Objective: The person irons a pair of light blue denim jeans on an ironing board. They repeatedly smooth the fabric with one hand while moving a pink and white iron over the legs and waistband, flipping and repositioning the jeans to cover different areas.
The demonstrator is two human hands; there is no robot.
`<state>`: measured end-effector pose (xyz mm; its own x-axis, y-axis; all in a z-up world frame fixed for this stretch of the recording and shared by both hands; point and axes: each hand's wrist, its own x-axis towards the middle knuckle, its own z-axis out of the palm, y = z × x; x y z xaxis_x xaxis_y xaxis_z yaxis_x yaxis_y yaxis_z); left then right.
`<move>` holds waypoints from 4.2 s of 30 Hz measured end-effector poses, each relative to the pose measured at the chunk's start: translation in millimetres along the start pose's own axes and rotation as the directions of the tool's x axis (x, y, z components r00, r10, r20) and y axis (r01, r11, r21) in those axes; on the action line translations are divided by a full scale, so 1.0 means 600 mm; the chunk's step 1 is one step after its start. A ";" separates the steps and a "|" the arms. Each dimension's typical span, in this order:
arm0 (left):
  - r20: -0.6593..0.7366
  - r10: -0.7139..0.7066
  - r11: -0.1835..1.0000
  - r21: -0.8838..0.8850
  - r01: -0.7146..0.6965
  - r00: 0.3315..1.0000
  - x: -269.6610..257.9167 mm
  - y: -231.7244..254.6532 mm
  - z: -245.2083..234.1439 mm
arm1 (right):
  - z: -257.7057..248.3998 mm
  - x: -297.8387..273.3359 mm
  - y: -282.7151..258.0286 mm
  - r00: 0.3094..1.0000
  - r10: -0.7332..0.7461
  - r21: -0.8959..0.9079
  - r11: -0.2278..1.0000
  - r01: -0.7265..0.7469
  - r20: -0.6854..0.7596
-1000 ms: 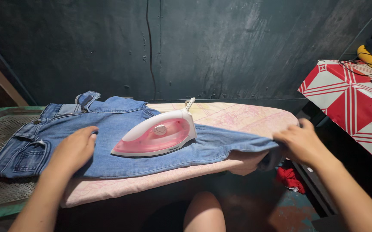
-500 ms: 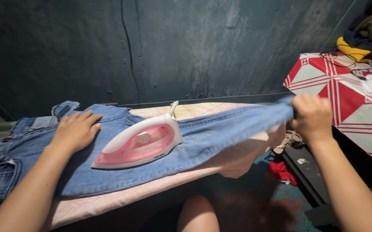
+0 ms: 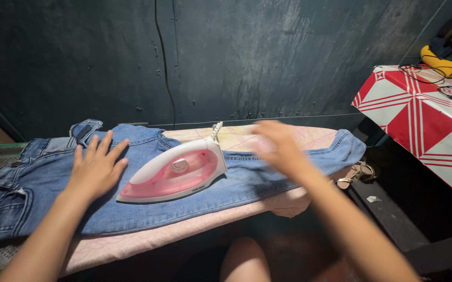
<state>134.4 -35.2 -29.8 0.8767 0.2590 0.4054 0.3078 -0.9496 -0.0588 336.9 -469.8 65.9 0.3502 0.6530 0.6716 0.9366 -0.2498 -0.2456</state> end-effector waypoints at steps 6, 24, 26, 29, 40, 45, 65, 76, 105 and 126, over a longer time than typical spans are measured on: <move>0.052 -0.060 0.998 0.036 0.059 0.997 -0.044 0.009 -0.009 | 0.160 0.115 -0.196 0.963 -0.168 -0.106 0.975 0.194 0.212; 0.211 -0.046 0.998 0.061 0.034 0.976 0.018 0.068 -0.038 | 0.092 0.097 0.003 0.870 0.066 -0.287 0.954 0.089 0.489; 0.165 0.067 0.996 -0.066 -0.057 0.984 0.059 0.092 -0.017 | 0.124 0.110 -0.034 0.850 0.066 -0.288 0.952 0.104 0.523; 0.140 0.187 0.963 -0.220 -0.154 0.972 0.103 0.129 0.020 | 0.142 0.111 -0.068 0.868 0.009 -0.141 0.987 0.070 0.496; 0.103 0.150 0.984 0.086 -0.159 0.983 0.144 0.097 0.007 | 0.001 0.064 0.104 0.799 0.349 -0.512 0.857 -0.060 0.490; -0.131 0.126 0.992 0.047 -0.120 0.983 0.127 0.056 -0.050 | -0.006 0.069 0.092 0.777 0.402 -0.499 0.856 -0.132 0.484; 0.382 0.275 0.946 -0.271 -0.177 0.882 -0.115 0.053 -0.195 | 0.084 0.108 -0.022 0.797 0.288 -0.418 0.907 -0.049 0.531; 0.226 0.353 0.932 -0.167 -0.321 0.908 -0.152 0.088 -0.118 | 0.140 0.107 -0.060 0.904 0.055 -0.282 0.957 0.074 0.424; 0.160 0.250 0.968 -0.071 -0.241 0.955 -0.170 0.080 -0.073 | 0.137 0.096 -0.036 0.879 0.088 -0.282 0.958 0.055 0.468; 0.033 0.208 0.962 -0.190 -0.198 0.978 -0.046 0.150 0.015 | 0.106 0.073 0.002 0.874 0.197 -0.351 0.936 -0.033 0.445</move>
<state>141.1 -126.3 -54.5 0.9332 0.0620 0.3540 0.0523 -0.9979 0.0369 353.7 -396.2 50.6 0.4942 0.8392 0.2271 0.8624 -0.5061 -0.0064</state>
